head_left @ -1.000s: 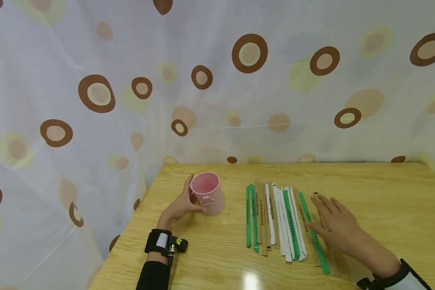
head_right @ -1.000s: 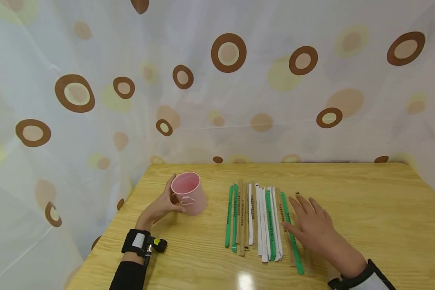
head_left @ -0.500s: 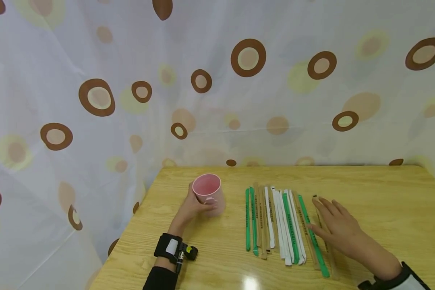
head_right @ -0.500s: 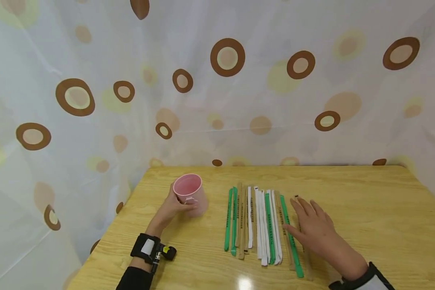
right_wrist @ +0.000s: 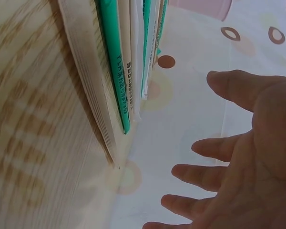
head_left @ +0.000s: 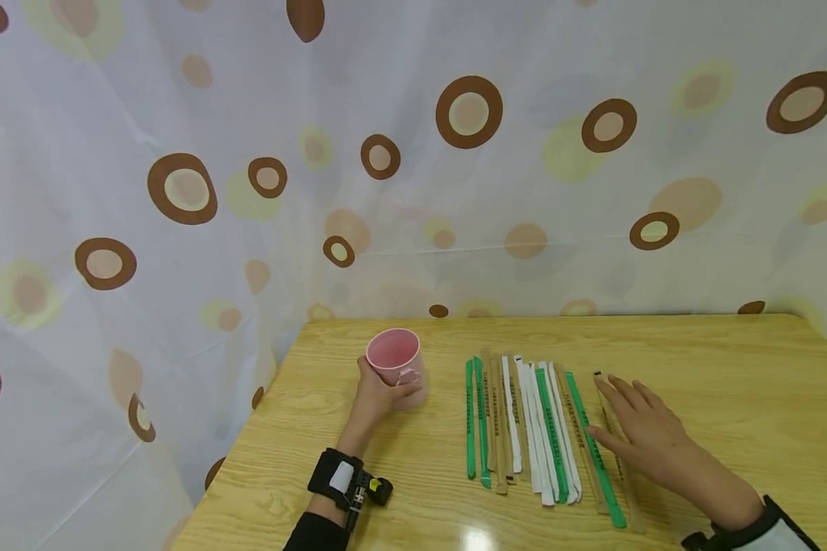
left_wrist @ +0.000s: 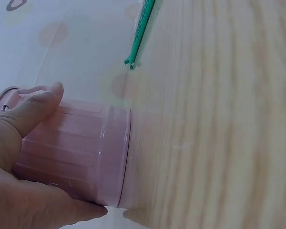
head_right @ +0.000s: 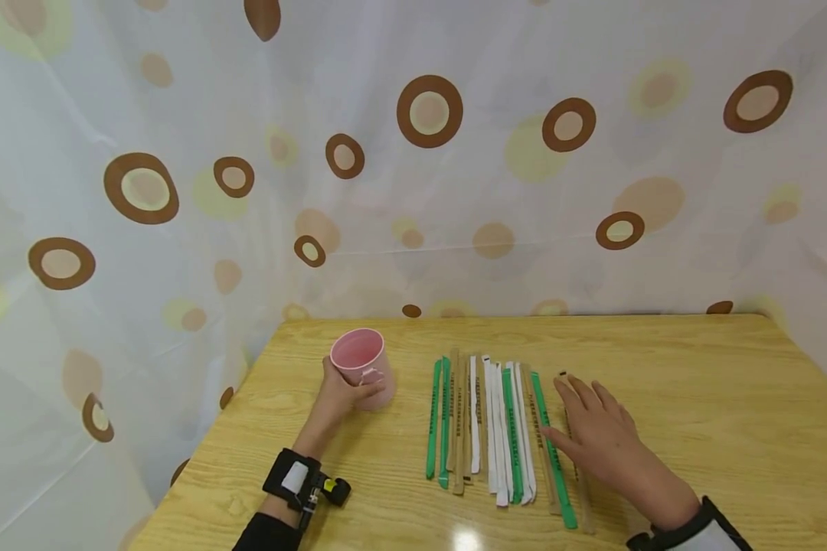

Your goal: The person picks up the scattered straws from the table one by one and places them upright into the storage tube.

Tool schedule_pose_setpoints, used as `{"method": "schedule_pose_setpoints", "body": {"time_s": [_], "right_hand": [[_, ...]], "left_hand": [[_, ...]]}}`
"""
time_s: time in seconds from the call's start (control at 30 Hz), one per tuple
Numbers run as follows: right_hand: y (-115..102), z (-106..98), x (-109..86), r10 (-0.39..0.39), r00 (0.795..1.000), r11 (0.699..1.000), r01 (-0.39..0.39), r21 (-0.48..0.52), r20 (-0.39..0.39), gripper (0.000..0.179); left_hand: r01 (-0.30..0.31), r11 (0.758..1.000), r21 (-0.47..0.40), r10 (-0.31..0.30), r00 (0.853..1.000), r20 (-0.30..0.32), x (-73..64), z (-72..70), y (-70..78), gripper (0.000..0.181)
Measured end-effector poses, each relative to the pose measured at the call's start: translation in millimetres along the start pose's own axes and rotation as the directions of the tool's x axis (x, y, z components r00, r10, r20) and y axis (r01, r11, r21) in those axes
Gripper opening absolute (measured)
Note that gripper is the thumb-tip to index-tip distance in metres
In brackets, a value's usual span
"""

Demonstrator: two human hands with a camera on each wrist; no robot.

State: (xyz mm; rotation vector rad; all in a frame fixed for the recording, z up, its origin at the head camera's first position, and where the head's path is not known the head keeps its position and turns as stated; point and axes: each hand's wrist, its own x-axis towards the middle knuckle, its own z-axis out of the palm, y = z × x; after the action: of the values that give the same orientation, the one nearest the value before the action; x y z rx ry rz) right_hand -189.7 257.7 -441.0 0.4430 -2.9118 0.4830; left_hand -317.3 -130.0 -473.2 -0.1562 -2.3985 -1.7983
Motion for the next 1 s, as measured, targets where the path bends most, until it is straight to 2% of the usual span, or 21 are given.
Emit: {"method": "schedule_pose_setpoints", "body": {"time_s": [0.43, 0.73, 0.87, 1.0], "right_hand": [[0.8, 2.7, -0.7, 0.016, 1.0, 1.0, -0.016, 0.001, 0.002, 0.077], [6.6, 6.9, 2.8, 0.014, 1.0, 1.0, -0.014, -0.002, 0.001, 0.074], [11.3, 9.0, 7.9, 0.057, 0.998, 0.998, -0.058, -0.014, -0.021, 0.063], [15.7, 11.8, 11.0, 0.135, 0.991, 0.991, -0.135, 0.001, -0.019, 0.053]], "left_hand": [[-0.003, 0.996, 0.084, 0.005, 1.0, -0.019, 0.6, -1.1, 2.5, 0.098], [-0.051, 0.993, 0.102, 0.052, 0.999, -0.01, 0.0, 0.9, -0.2, 0.097], [-0.062, 0.992, 0.112, 0.063, 0.998, -0.009, 0.1, 2.2, -0.5, 0.097], [-0.055, 0.991, 0.119, 0.058, 0.998, -0.018, -1.0, 0.8, -1.5, 0.097]]}}
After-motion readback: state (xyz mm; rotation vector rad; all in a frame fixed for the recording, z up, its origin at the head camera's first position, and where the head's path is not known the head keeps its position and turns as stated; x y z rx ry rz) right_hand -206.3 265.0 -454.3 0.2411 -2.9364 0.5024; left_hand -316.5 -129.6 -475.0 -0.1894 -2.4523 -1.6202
